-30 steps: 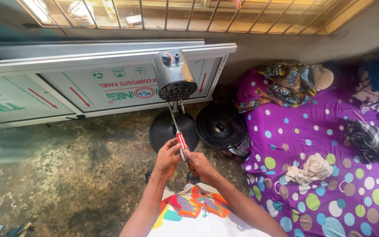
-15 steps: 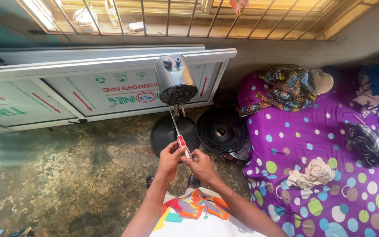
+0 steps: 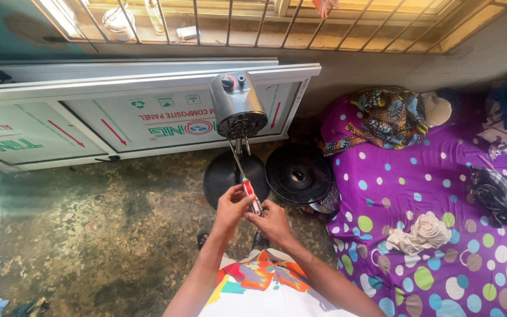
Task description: The person uses a screwdriver to unscrew screws from the motor housing of a standing electric fan, working on the fasteners one at a time while holding the housing steady. Near the end they pick up a cloth and wipe the fan's rear grille and motor area.
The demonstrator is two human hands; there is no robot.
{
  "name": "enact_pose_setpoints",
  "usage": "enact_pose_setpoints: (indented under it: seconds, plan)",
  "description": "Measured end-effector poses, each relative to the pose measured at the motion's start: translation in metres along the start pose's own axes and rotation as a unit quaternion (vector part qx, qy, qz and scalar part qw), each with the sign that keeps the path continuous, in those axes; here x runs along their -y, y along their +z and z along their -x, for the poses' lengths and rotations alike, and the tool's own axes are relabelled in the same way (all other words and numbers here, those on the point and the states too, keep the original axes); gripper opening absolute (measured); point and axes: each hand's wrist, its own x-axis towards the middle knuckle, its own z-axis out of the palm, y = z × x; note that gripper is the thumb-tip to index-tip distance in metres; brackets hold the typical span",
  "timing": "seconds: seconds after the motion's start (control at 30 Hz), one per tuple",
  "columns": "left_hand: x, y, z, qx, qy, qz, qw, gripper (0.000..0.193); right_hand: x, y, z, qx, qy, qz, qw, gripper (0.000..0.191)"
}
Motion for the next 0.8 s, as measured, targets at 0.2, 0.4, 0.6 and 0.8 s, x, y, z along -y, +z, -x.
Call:
enact_pose_setpoints:
  seconds: [0.2,0.4,0.6,0.8]
  plan:
    - [-0.003,-0.011,0.002,0.037,-0.069,0.225,0.971,0.046,-0.017,-0.001,-0.005,0.109,0.028,-0.159,0.981,0.037]
    - [-0.008,-0.008,0.007,0.037,-0.090,0.245,0.965,0.038,-0.019,-0.002,-0.006,0.168,0.101,-0.267,0.943,0.037]
    - [0.005,-0.002,0.000,0.017,-0.012,0.072,0.997,0.043,-0.011,0.008,-0.004,0.021,-0.055,-0.039,0.998,0.031]
    - [-0.003,-0.010,0.005,0.043,-0.063,0.223,0.972,0.050,-0.013,0.000,-0.002,0.143,0.099,-0.299,0.938,0.041]
